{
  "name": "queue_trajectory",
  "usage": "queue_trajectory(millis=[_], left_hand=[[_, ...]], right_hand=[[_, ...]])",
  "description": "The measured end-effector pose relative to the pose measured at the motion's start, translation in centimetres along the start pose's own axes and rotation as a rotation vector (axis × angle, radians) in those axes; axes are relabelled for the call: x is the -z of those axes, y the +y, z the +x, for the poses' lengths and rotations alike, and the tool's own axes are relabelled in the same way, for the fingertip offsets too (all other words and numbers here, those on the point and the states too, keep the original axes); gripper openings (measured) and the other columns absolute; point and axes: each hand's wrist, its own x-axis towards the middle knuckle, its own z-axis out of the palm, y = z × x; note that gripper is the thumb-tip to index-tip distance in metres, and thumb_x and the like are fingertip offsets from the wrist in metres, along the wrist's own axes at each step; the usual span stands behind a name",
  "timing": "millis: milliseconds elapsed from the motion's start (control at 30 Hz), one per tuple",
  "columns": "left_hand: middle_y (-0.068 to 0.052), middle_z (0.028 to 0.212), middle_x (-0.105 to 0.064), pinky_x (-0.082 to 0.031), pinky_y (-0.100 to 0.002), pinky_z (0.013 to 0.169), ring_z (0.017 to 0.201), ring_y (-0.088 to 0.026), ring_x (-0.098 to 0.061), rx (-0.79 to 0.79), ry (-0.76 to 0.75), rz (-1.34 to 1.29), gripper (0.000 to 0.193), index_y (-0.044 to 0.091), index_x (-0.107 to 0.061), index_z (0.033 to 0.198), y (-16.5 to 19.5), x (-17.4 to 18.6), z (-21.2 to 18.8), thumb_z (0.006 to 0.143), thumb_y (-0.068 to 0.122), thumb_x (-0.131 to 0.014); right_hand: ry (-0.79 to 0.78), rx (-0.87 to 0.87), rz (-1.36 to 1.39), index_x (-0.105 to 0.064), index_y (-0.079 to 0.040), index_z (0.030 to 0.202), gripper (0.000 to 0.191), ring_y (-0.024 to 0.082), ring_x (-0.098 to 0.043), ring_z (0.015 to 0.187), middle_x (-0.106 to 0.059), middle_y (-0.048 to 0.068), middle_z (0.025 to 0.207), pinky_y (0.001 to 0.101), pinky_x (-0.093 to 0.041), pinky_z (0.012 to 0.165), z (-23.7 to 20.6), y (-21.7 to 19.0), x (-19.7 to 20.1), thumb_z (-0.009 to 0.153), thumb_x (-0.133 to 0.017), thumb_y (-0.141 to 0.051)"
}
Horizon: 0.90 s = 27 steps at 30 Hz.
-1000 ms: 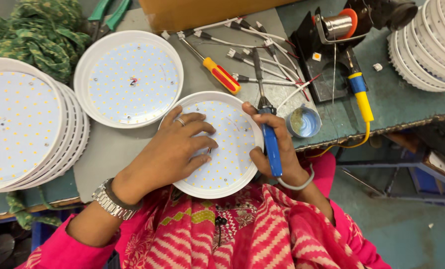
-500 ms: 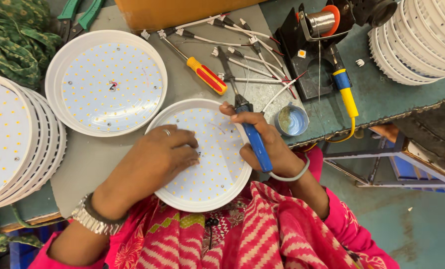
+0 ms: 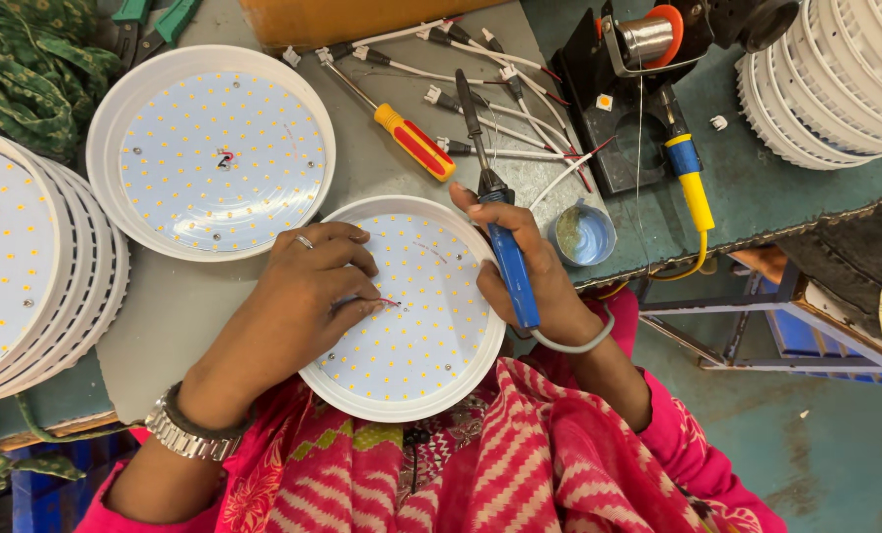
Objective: The person solders wires to LED panels using a soldering iron and solder wire. They apply flux from a small container, position the wires, and solder each connection before stacking the finished panels.
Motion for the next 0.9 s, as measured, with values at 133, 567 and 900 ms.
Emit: queue_trajectory(millis=[133, 567, 900], left_hand=[[0.000, 0.100, -0.071, -0.039, -0.045, 0.099, 0.121, -0.026, -0.058, 0.018, -0.033, -0.003, 0.009, 0.011, -0.077, 0.085, 0.1, 0.3, 0.1, 0.078, 0.016, -0.078], [-0.002, 0.106, -0.068, -0.036, -0.049, 0.102, 0.113, -0.025, -0.060, 0.135, 0.090, 0.105, 0.012, 0.015, -0.077, 0.084, 2.4, -1.9, 0.4, 0.077, 0.008, -0.072], [-0.007, 0.127, -0.066, -0.027, -0.056, 0.114, 0.135, -0.031, -0.048, -0.022, -0.111, -0.045, 0.014, 0.015, -0.080, 0.094, 1.7, -0.1, 0.0, 0.083, 0.019, -0.072]], right_hand=[[-0.006, -0.082, 0.101, -0.036, -0.006, 0.148, 0.065, 0.028, -0.039, 0.159, -0.043, 0.021, 0.164, 0.0303, -0.041, 0.123, -0.2, 0.1, -0.2, 0.091, -0.047, 0.021], [0.048, -0.145, -0.041, -0.039, -0.008, 0.143, 0.061, -0.001, -0.060, 0.092, -0.051, 0.019, 0.163, 0.0151, -0.048, 0.079, -0.7, -0.3, -0.2, 0.091, -0.056, 0.016], [0.014, -0.084, 0.055, -0.035, -0.005, 0.146, 0.058, 0.027, -0.045, 0.155, -0.045, 0.026, 0.163, 0.0238, -0.047, 0.111, -0.7, 0.1, 0.0, 0.094, -0.050, 0.017]])
